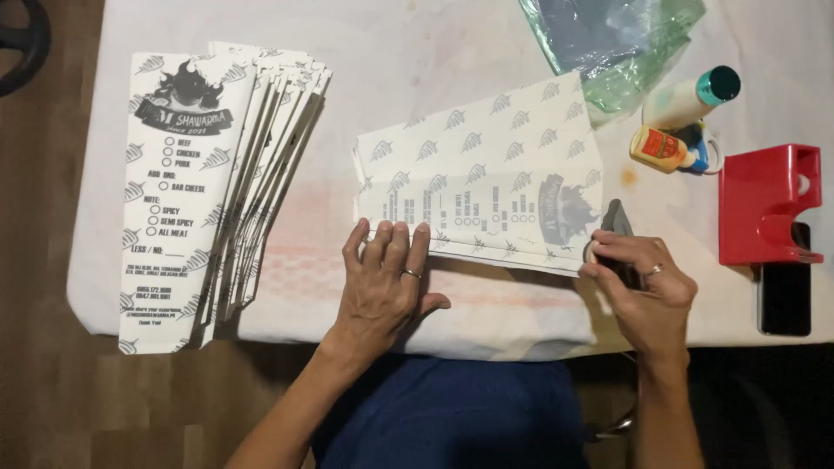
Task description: Folding and taping paper food wrappers at a manual packaging station.
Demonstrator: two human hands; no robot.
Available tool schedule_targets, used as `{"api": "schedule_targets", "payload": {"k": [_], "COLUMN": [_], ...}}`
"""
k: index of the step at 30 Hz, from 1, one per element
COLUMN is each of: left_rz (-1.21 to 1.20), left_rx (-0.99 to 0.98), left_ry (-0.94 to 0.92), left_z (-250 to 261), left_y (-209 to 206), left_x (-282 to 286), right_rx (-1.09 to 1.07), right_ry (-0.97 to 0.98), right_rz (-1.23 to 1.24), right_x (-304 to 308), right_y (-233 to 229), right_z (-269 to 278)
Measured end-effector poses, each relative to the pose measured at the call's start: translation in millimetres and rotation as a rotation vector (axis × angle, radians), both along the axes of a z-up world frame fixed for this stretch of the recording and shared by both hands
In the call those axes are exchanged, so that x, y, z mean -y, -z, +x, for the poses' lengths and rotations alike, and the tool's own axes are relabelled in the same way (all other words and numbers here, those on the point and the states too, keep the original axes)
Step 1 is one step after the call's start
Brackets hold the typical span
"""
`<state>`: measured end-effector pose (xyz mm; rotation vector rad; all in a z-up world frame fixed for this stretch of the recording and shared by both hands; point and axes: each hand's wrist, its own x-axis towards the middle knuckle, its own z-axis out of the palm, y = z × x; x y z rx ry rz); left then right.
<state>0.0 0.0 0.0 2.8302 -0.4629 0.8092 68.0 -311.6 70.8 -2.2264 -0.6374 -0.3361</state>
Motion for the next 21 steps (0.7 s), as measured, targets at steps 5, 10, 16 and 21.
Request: {"api": "schedule_targets", "payload": {"k": [5,10,16,21], "left_rz": [-0.21,-0.213,-0.273,-0.247], "left_rx": [0.09,0.083,0.092,0.106], "left_ry": [0.006,-0.009,-0.03,-0.018], "left_z": [3.9,3.8,4.8,6.6], "left_y": [2.0,-1.3,0.5,1.4], "left_x": [6.9,6.9,7.0,7.5], "right_rx": [0.034,0.104,-0.051,-0.067], "right_ry": [-0.212,-0.402,-0.399,-0.378], "right_rz": [0.096,0.085,0.01,0.081], "right_x": [-90.0,-154.8,-123.7,-129.1], "right_y": [11.1,27.9,-2.9,14.9], "right_z": [11.0,25.9,17.6,12.6]}}
